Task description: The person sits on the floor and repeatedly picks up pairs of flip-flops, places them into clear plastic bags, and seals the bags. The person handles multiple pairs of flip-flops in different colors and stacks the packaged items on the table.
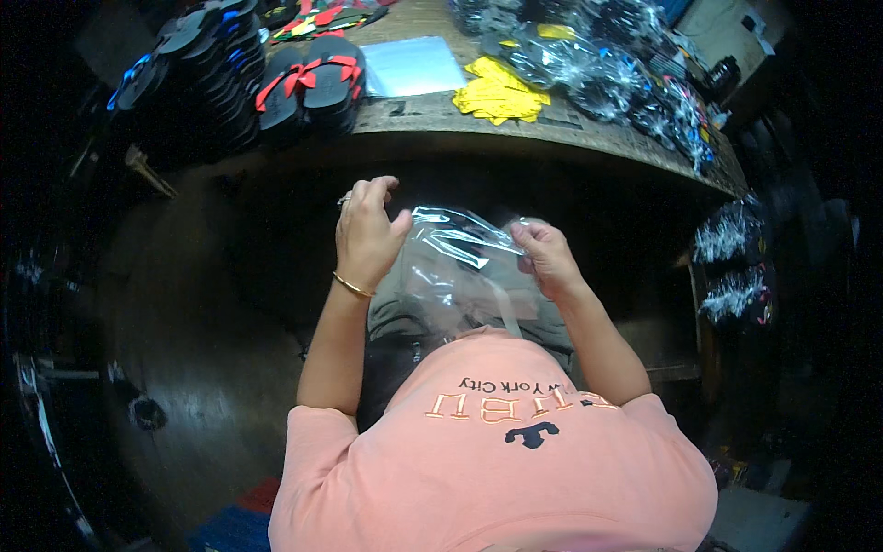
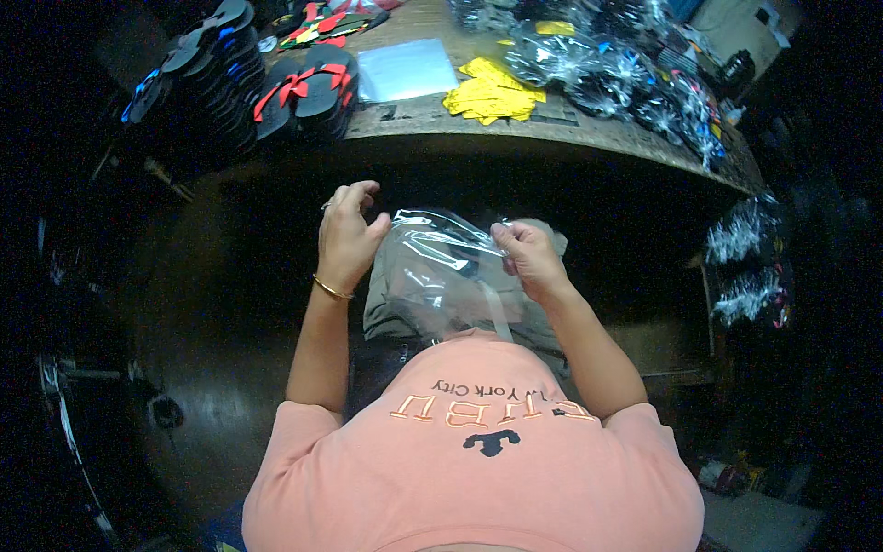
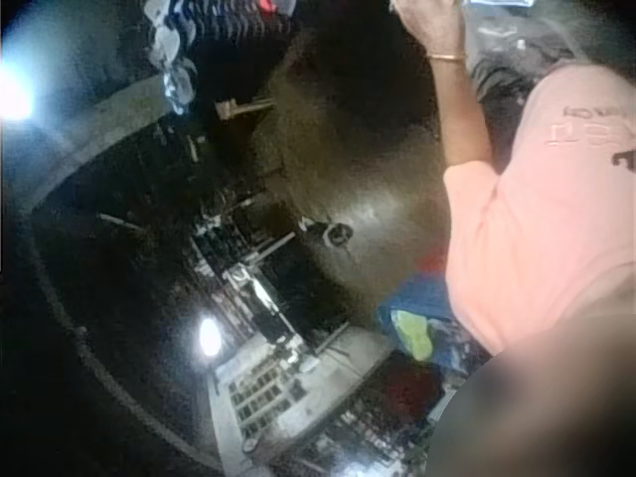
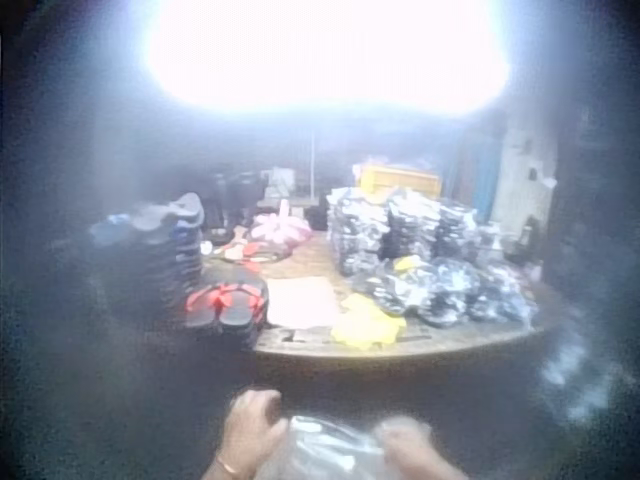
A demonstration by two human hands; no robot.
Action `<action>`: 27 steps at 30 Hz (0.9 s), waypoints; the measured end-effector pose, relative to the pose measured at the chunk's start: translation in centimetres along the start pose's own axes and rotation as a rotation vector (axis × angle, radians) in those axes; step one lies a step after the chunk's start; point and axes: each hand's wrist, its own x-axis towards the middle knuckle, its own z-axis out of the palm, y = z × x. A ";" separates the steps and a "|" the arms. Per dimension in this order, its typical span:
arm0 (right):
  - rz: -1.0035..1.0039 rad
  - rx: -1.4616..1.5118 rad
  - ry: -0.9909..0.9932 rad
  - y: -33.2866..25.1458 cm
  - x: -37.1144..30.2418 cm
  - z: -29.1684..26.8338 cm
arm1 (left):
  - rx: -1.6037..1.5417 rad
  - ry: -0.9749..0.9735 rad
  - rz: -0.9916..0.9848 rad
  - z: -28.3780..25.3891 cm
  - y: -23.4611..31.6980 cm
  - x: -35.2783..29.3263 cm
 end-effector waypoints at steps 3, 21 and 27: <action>-0.165 0.059 -0.026 -0.2 0.4 3.1 | -0.356 -0.298 -0.302 -0.2 2.6 -2.3; 0.114 0.008 -0.010 7.6 0.9 -0.5 | 0.415 0.640 0.254 -7.8 -11.9 15.0; 0.086 -0.062 -0.059 9.0 -1.4 -2.0 | 0.600 -0.417 -0.457 2.9 -18.1 27.6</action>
